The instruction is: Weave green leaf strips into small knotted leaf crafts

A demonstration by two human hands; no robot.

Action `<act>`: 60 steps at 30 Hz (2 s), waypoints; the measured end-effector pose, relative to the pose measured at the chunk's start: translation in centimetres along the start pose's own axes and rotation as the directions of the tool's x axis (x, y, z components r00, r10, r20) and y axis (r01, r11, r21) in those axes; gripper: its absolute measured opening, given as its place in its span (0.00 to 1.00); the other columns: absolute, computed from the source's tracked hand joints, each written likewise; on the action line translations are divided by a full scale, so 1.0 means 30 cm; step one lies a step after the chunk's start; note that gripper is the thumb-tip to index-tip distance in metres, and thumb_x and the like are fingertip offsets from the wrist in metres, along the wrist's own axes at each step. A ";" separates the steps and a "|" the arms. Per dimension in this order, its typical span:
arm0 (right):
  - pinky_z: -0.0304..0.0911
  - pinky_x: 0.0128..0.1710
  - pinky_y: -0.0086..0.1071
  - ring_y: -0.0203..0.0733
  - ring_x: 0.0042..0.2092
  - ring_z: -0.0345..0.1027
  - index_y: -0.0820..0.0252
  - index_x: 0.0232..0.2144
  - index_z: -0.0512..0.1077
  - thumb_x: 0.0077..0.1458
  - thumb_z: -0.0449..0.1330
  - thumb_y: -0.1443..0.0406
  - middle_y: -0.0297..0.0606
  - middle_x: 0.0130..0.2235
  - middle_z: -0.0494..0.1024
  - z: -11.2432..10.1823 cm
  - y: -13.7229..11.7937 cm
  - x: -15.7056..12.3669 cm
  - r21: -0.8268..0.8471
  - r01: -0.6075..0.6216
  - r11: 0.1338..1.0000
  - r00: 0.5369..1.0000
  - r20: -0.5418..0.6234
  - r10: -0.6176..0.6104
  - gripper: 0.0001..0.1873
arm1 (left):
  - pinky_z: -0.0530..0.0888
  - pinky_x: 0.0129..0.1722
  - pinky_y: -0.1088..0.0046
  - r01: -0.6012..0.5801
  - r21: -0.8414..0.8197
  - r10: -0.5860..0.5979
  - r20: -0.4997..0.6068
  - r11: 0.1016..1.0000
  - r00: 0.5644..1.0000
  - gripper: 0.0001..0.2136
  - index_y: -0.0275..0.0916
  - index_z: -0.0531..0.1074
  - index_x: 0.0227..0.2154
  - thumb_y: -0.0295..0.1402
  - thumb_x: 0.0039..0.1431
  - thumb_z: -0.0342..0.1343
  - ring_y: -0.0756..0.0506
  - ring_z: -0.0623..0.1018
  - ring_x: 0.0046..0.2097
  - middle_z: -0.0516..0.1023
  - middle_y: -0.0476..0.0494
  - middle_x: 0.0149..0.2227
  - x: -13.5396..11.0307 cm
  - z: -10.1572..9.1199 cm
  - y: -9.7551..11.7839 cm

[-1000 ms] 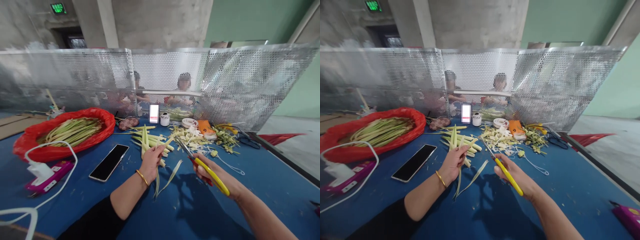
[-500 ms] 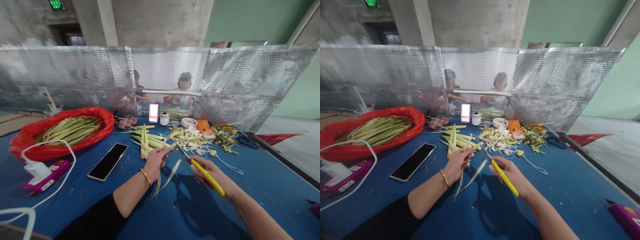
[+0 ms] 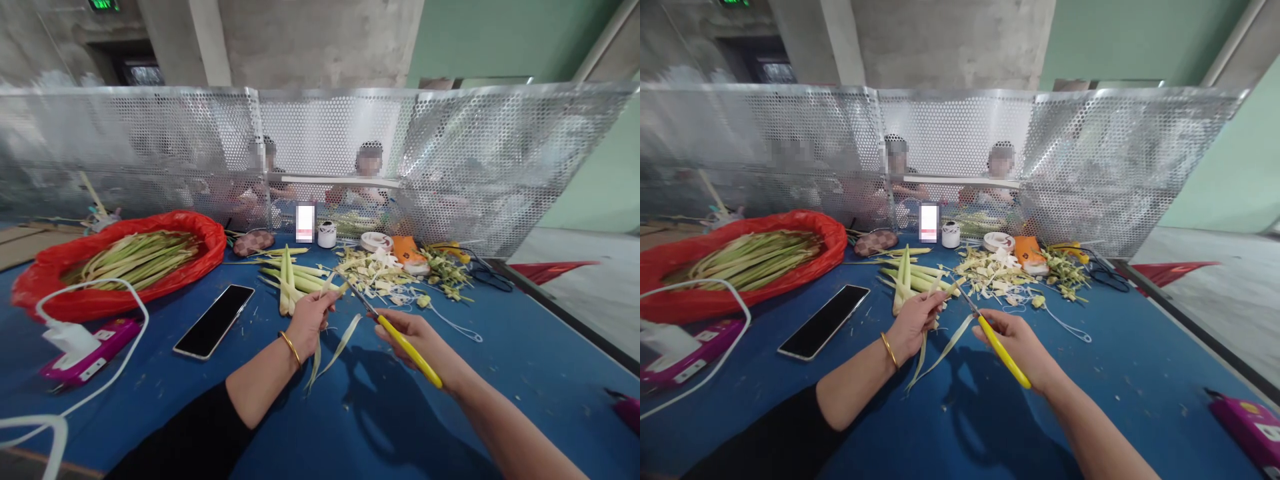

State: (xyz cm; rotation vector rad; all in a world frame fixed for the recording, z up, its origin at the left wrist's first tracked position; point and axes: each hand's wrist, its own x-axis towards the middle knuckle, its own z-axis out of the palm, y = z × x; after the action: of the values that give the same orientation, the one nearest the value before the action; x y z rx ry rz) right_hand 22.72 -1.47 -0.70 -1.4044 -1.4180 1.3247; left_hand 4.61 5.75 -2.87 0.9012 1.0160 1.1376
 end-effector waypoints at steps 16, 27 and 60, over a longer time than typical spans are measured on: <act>0.60 0.32 0.35 0.55 0.40 0.74 0.60 0.52 0.70 0.58 0.52 0.60 0.51 0.39 0.80 -0.147 0.129 0.090 -0.901 -0.276 0.336 0.918 -0.351 -0.186 0.22 | 0.44 0.16 0.80 0.175 -0.094 -0.161 0.139 0.980 0.977 0.09 0.33 0.70 0.24 0.33 0.48 0.62 0.60 0.54 0.16 0.66 0.53 0.22 -0.051 -0.014 0.061; 0.64 0.43 0.35 0.48 0.44 0.72 0.58 0.45 0.75 0.60 0.52 0.59 0.45 0.44 0.77 -0.089 0.081 0.055 -0.819 0.004 0.574 0.884 -0.265 -0.385 0.17 | 0.44 0.17 0.81 0.373 -0.050 -0.342 0.304 0.926 0.889 0.09 0.32 0.71 0.27 0.33 0.50 0.63 0.61 0.52 0.17 0.64 0.55 0.22 -0.131 0.024 0.052; 0.62 0.29 0.31 0.41 0.29 0.69 0.60 0.58 0.63 0.49 0.57 0.63 0.34 0.30 0.76 -0.176 0.101 0.080 -0.580 -0.039 0.814 0.961 -0.245 -0.129 0.32 | 0.39 0.17 0.78 0.370 0.142 -0.397 0.298 0.918 0.868 0.18 0.31 0.75 0.29 0.45 0.58 0.55 0.59 0.47 0.18 0.59 0.56 0.21 -0.089 0.001 0.051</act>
State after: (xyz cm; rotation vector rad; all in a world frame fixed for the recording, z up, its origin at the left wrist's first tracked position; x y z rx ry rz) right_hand 28.17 1.40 -2.94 -1.8452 -1.7252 0.6311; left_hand 3.91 3.43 -0.95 0.8655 0.9210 0.5923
